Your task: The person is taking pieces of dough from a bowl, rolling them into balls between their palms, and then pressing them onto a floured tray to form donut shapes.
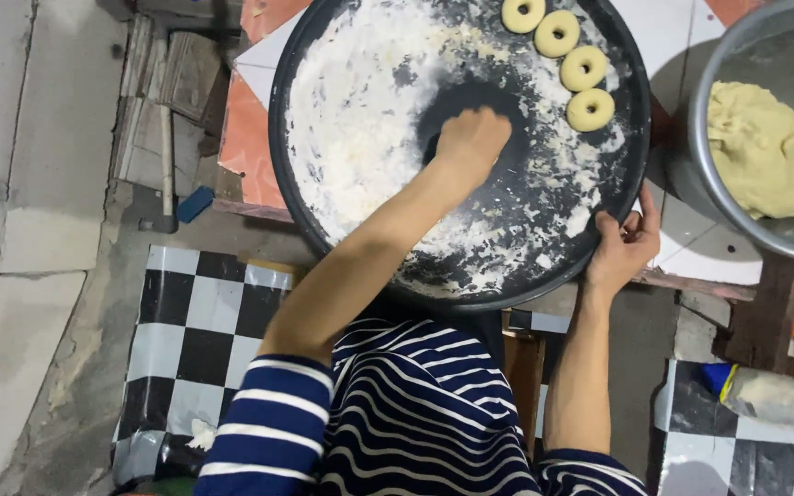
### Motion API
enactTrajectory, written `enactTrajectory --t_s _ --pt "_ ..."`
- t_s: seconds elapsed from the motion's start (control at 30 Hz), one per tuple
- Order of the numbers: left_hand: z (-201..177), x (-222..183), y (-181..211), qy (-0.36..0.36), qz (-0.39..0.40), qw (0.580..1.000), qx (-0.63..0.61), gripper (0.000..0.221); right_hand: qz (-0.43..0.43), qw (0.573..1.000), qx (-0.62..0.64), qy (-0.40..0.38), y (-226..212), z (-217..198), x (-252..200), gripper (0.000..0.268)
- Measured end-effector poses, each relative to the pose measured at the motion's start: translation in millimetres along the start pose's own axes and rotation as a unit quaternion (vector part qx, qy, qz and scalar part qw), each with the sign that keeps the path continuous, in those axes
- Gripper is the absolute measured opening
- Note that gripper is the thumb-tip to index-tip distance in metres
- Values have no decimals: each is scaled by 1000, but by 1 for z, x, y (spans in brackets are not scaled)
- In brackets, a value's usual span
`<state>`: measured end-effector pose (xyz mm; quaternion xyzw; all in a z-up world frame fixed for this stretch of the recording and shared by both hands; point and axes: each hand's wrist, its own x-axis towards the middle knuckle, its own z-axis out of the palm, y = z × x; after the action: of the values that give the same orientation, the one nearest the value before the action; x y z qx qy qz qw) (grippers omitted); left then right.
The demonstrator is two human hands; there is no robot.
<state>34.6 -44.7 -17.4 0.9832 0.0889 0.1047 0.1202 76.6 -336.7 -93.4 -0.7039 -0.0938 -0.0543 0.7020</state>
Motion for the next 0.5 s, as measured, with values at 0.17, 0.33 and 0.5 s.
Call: enactTrajectory --t_s 0.17,0.33,0.5 --pt "12 39 0 -81 -54 989 110 68 4 997 -63 35 -79 43 -16 57" --pt "33 35 0 -59 -1 995 77 23 5 997 -64 40 -78 41 -14 59" --pt "7 -6 -10 -101 8 995 -11 32 -18 996 -75 36 -58 32 -9 59"
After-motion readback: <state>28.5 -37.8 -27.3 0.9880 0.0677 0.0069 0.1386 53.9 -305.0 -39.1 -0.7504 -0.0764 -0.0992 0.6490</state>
